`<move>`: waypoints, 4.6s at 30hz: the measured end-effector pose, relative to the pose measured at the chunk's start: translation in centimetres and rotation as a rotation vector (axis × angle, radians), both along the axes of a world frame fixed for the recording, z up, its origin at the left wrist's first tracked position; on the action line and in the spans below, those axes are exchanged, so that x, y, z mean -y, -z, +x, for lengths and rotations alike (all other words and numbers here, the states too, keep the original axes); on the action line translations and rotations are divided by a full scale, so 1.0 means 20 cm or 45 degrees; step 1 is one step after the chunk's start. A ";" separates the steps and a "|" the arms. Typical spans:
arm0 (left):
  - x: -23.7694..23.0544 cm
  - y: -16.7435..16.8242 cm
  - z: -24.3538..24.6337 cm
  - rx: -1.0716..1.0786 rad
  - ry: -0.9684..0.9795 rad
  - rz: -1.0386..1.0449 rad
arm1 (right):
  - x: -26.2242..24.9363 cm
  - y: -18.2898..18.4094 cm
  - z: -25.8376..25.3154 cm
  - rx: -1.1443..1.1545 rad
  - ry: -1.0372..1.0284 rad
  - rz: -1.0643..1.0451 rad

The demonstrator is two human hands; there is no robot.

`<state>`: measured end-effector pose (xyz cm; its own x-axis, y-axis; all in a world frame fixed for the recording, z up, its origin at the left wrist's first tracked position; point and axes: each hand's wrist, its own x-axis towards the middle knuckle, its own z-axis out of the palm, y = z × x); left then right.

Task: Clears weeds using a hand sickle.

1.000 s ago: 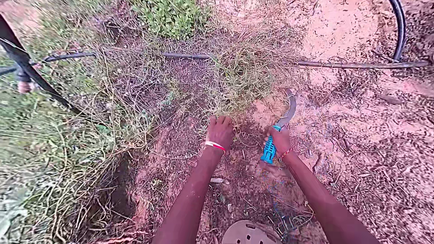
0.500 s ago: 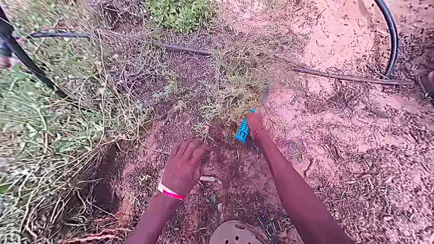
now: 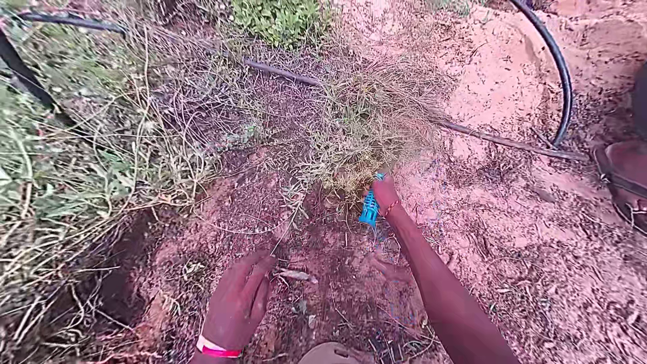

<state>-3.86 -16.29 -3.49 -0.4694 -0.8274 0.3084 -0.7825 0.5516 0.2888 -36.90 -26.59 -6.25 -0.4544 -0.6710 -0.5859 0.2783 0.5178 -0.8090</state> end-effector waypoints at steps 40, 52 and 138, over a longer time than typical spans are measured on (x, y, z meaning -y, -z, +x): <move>-0.14 0.03 -0.14 -0.158 0.250 -0.004 | -1.17 -0.24 0.48 -0.220 -0.379 0.257; -0.13 0.03 -0.20 -0.193 0.245 -0.007 | -0.88 -0.07 0.47 -0.224 -0.539 0.397; 0.54 -0.37 -0.65 0.376 -0.571 0.573 | -0.57 -0.05 0.32 0.122 -0.590 0.233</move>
<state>-16.87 -27.03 3.90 -0.0645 -0.9782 -0.1972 -0.9875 0.0341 0.1536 -30.56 -15.12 -5.24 -0.0719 -0.6718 -0.7372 0.0542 0.7354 -0.6755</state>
